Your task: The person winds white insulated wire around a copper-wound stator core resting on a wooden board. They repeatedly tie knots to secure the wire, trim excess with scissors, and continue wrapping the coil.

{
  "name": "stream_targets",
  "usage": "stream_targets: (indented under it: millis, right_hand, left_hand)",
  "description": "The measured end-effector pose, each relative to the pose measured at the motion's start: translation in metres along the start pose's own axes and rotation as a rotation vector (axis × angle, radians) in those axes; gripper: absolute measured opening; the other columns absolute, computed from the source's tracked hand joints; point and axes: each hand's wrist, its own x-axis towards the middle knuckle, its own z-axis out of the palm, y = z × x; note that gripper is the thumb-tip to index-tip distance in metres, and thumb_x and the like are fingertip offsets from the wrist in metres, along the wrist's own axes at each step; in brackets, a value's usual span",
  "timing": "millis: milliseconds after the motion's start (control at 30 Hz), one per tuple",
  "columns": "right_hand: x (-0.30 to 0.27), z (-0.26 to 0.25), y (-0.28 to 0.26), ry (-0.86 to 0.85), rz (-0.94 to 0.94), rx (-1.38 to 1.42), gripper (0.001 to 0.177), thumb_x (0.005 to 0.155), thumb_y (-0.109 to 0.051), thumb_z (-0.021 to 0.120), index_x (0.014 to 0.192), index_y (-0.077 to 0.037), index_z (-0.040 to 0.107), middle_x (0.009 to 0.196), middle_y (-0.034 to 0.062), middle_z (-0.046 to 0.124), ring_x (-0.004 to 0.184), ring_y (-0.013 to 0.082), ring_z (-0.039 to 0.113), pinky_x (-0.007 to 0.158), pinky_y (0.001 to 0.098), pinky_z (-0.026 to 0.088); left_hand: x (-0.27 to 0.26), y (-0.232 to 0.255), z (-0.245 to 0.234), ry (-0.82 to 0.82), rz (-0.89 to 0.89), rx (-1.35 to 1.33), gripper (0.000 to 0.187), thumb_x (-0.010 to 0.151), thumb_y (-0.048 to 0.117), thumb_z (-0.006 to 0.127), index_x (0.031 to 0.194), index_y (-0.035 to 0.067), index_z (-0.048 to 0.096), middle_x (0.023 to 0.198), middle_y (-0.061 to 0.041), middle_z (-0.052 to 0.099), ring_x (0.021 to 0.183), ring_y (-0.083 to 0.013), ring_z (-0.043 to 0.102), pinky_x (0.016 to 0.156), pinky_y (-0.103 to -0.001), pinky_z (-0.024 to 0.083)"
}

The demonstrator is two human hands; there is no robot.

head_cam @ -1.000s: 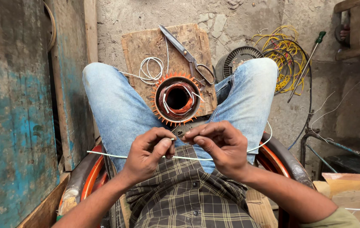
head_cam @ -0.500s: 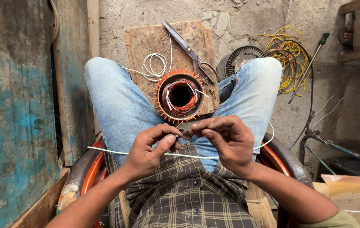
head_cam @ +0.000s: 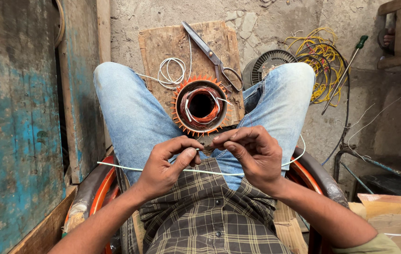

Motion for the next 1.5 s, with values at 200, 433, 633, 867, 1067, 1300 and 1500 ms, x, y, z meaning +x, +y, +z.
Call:
stream_targets:
  millis: [200,433,633,867,1067,1300,1500]
  right_hand:
    - [0.000,0.001,0.001,-0.006,-0.011,-0.001,0.015,0.105,0.006,0.059,0.118,0.003,0.053,0.117,0.0229,0.071,0.113,0.0261,0.074,0.100,0.0415,0.065]
    - [0.000,-0.001,0.000,-0.032,-0.006,-0.031,0.015,0.103,0.008,0.059,0.116,0.003,0.053,0.117,0.0233,0.071,0.113,0.0266,0.074,0.101,0.0405,0.064]
    - [0.001,-0.001,-0.001,-0.037,0.001,-0.021,0.015,0.103,0.009,0.059,0.115,0.004,0.053,0.116,0.0237,0.071,0.113,0.0267,0.074,0.101,0.0410,0.065]
    - [0.000,-0.003,-0.003,-0.050,0.019,-0.086,0.014,0.103,0.009,0.060,0.114,0.005,0.054,0.115,0.0238,0.072,0.111,0.0260,0.075,0.098,0.0396,0.065]
    - [-0.003,0.000,-0.002,0.000,0.014,0.013,0.016,0.103,0.009,0.060,0.116,0.004,0.053,0.116,0.0235,0.070,0.112,0.0263,0.073,0.100,0.0415,0.065]
    - [-0.002,-0.002,-0.001,-0.033,0.001,-0.019,0.015,0.103,0.009,0.058,0.116,0.004,0.052,0.116,0.0239,0.071,0.112,0.0268,0.074,0.099,0.0413,0.065]
    - [-0.001,-0.001,0.000,-0.032,-0.003,-0.014,0.015,0.104,0.009,0.058,0.116,0.004,0.052,0.116,0.0239,0.070,0.112,0.0266,0.073,0.100,0.0417,0.065]
  left_hand:
    - [0.001,0.002,0.001,0.014,0.011,0.024,0.023,0.105,0.014,0.057,0.116,-0.001,0.070,0.092,-0.007,0.071,0.086,-0.0114,0.070,0.077,-0.026,0.059]
    - [0.002,0.004,-0.002,0.049,0.029,0.068,0.024,0.105,0.016,0.057,0.115,0.000,0.071,0.088,-0.005,0.073,0.081,-0.0101,0.070,0.070,-0.024,0.057]
    - [0.003,0.004,-0.001,0.056,0.034,0.079,0.023,0.105,0.015,0.057,0.116,0.000,0.070,0.089,-0.005,0.073,0.083,-0.0106,0.071,0.073,-0.025,0.058]
    - [0.005,0.010,-0.001,0.027,0.155,0.209,0.018,0.103,0.011,0.060,0.113,0.001,0.071,0.093,-0.007,0.073,0.085,-0.0141,0.074,0.075,-0.028,0.060]
    - [0.005,0.012,0.000,0.025,0.203,0.279,0.017,0.102,0.011,0.061,0.112,0.001,0.071,0.090,-0.007,0.073,0.083,-0.0156,0.074,0.073,-0.029,0.059]
    - [0.006,0.011,0.000,0.028,0.203,0.242,0.018,0.103,0.012,0.059,0.111,0.002,0.071,0.092,-0.007,0.073,0.084,-0.0155,0.075,0.074,-0.030,0.060]
    - [0.006,0.014,-0.003,0.019,0.266,0.320,0.016,0.101,0.011,0.062,0.110,0.002,0.071,0.089,-0.008,0.073,0.083,-0.0167,0.074,0.073,-0.031,0.058]
